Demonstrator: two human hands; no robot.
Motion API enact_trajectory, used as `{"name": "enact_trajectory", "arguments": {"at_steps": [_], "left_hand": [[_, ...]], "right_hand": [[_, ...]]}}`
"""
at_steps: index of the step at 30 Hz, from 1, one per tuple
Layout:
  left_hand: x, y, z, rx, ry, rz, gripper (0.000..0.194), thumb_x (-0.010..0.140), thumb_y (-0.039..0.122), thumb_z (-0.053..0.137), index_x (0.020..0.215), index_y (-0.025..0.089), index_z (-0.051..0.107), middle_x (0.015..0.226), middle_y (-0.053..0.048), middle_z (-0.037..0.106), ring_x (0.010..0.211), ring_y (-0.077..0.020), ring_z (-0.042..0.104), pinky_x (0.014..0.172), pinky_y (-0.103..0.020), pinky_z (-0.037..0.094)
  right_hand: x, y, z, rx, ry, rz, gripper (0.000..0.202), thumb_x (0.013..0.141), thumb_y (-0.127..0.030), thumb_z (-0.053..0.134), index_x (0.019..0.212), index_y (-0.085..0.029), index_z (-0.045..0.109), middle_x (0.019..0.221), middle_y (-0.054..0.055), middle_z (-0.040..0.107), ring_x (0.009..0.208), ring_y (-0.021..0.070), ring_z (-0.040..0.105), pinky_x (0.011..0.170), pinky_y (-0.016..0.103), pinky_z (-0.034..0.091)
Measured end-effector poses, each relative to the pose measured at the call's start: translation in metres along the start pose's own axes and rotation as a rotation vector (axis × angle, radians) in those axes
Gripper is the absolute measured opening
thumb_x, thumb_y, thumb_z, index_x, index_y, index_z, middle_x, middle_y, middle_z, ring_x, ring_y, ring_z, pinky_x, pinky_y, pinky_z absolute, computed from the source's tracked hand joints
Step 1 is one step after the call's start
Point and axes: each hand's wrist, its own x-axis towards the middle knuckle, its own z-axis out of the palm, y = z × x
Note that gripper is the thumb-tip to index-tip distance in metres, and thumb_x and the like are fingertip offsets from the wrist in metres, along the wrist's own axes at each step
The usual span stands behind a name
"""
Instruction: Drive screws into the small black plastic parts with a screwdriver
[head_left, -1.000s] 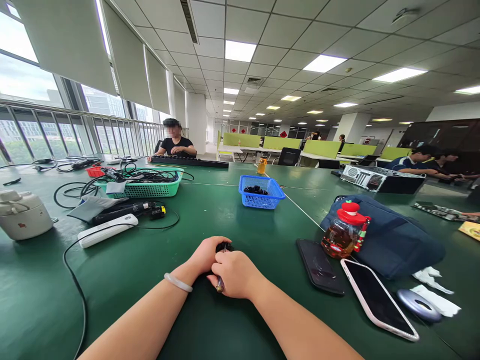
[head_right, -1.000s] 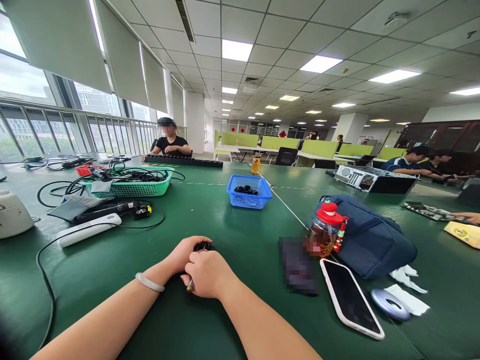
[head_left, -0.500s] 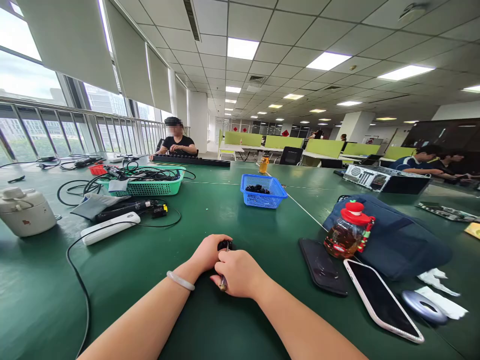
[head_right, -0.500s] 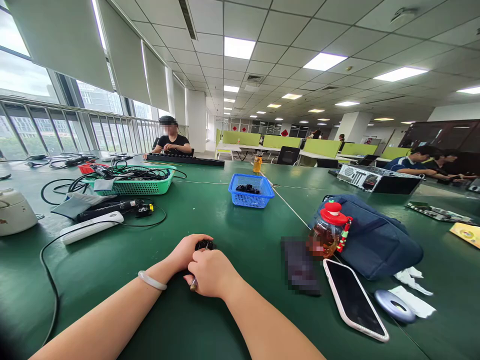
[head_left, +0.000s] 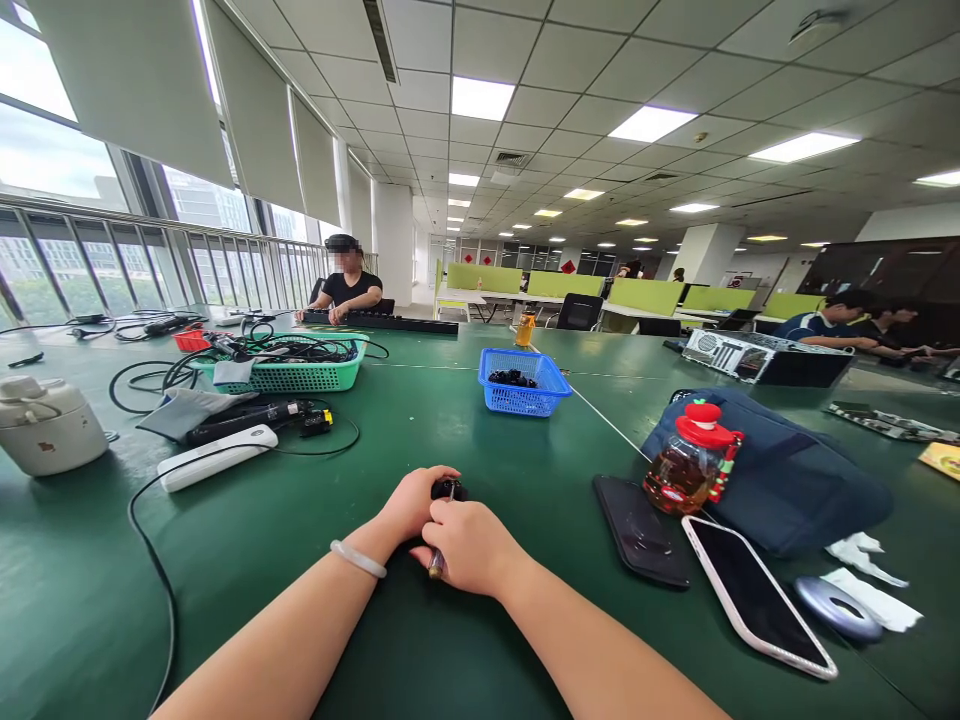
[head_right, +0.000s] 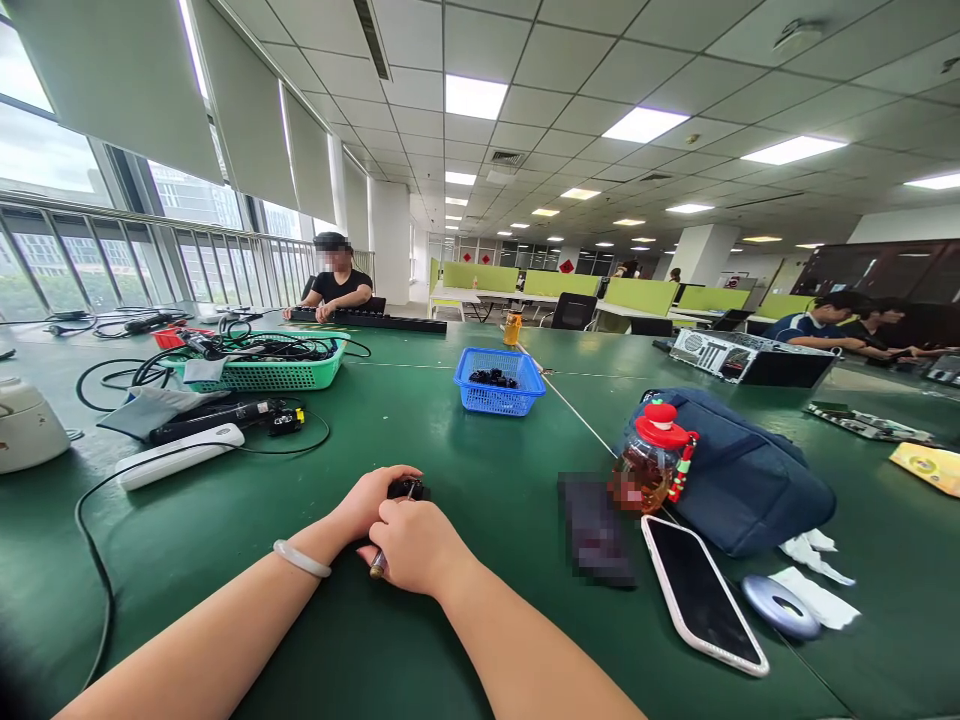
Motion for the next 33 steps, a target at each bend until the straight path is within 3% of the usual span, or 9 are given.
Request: {"name": "enact_trajectory", "arguments": {"at_steps": [3,6,15,22,33], "left_hand": [[0.0,0.001,-0.001,-0.009,-0.012,-0.018,0.051,0.066,0.015,0.061,0.116,0.022,0.063,0.107,-0.004,0.07,0.099,-0.0218,0.063,0.09,-0.031,0.047],[0.0,0.003,-0.002,0.007,-0.012,-0.029,0.047,0.069,0.016,0.058,0.115,0.021,0.064,0.109,-0.005,0.069,0.101,-0.0221,0.062,0.091,-0.031,0.046],[0.001,0.0,0.001,0.066,0.005,0.011,0.036,0.072,0.022,0.06,0.107,0.023,0.069,0.105,-0.004,0.07,0.1,-0.0233,0.06,0.091,-0.034,0.045],[0.001,0.0,0.001,0.067,-0.006,0.007,0.037,0.071,0.021,0.06,0.107,0.023,0.068,0.106,-0.004,0.069,0.102,-0.0227,0.058,0.092,-0.033,0.045],[-0.001,0.006,-0.002,0.079,-0.035,-0.024,0.046,0.069,0.015,0.061,0.115,0.022,0.063,0.106,-0.005,0.068,0.105,-0.0224,0.057,0.094,-0.032,0.045]], "right_hand": [[-0.001,0.003,-0.001,-0.003,0.141,0.019,0.032,0.092,-0.035,0.051,0.07,-0.016,0.065,0.067,0.002,0.057,0.061,0.013,0.054,0.057,0.024,0.037],[-0.002,0.004,-0.002,-0.014,0.218,0.009,0.035,0.093,-0.032,0.048,0.065,-0.017,0.062,0.064,0.002,0.056,0.058,0.0122,0.052,0.055,0.025,0.035],[0.001,-0.007,0.003,0.001,-0.029,-0.019,0.025,0.089,-0.032,0.055,0.075,-0.015,0.067,0.069,0.006,0.066,0.066,0.0174,0.059,0.062,0.029,0.041],[0.003,-0.014,0.0,-0.013,-0.069,0.085,0.023,0.089,-0.026,0.053,0.074,-0.015,0.067,0.07,0.006,0.069,0.066,0.0185,0.062,0.063,0.03,0.04],[0.001,-0.017,-0.003,-0.054,0.105,0.118,0.029,0.093,-0.026,0.047,0.071,-0.017,0.063,0.065,0.005,0.065,0.063,0.0172,0.059,0.06,0.028,0.036]]}}
